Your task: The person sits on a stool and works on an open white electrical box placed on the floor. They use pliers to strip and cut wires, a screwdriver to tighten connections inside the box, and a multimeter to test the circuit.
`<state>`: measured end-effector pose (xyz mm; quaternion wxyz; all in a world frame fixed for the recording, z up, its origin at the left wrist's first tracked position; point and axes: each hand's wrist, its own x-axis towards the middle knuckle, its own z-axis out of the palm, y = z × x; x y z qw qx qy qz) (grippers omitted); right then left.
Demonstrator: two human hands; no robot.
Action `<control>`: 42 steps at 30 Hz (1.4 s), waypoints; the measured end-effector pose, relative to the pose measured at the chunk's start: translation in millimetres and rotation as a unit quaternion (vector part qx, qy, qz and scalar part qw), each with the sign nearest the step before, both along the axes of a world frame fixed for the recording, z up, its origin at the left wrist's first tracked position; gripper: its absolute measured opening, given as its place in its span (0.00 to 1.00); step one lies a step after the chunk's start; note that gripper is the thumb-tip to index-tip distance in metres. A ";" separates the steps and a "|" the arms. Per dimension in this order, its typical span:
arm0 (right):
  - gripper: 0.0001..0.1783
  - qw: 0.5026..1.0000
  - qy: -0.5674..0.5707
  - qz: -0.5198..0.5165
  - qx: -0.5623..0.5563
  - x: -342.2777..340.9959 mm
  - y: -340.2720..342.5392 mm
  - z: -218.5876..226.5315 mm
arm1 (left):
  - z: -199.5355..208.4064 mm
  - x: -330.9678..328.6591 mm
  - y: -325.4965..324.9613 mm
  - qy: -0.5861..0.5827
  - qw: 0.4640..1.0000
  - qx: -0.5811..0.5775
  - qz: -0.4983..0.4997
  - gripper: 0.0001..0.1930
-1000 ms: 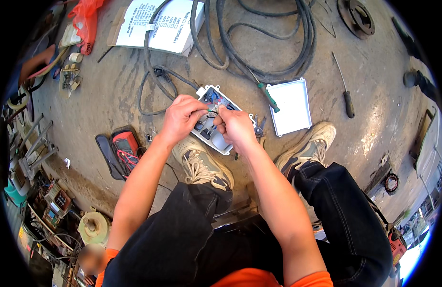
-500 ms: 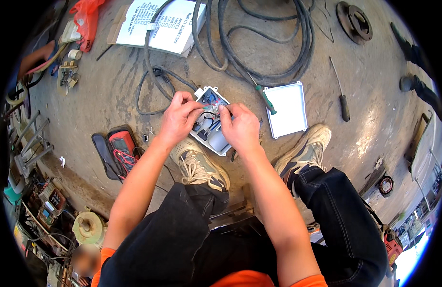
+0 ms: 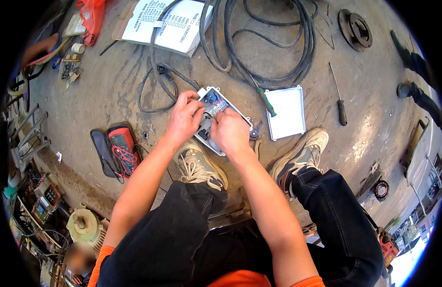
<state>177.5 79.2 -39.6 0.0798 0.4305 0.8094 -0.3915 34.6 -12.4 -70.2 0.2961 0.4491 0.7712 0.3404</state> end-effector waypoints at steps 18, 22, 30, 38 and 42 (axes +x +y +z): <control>0.16 0.974 -0.132 -0.138 -0.124 -17.8 21.0 -1.1 | -0.8 1.4 2.8 0.029 0.999 -0.004 -0.026 0.05; 0.16 0.991 -0.093 -0.096 -0.032 -12.3 7.3 -7.8 | 0.5 2.0 1.5 0.034 0.999 -0.007 -0.025 0.05; 0.13 0.985 -0.103 -0.131 0.044 -13.8 -6.8 -16.0 | -4.3 4.6 3.6 0.058 0.998 -0.024 -0.032 0.05; 0.16 0.966 -0.035 -0.236 0.103 59.7 49.0 -2.0 | -6.0 5.2 4.1 0.068 0.996 -0.053 -0.037 0.06; 0.17 0.974 -0.154 -0.116 0.122 95.7 62.4 -24.3 | -6.1 5.6 4.4 0.072 0.995 -0.050 -0.045 0.07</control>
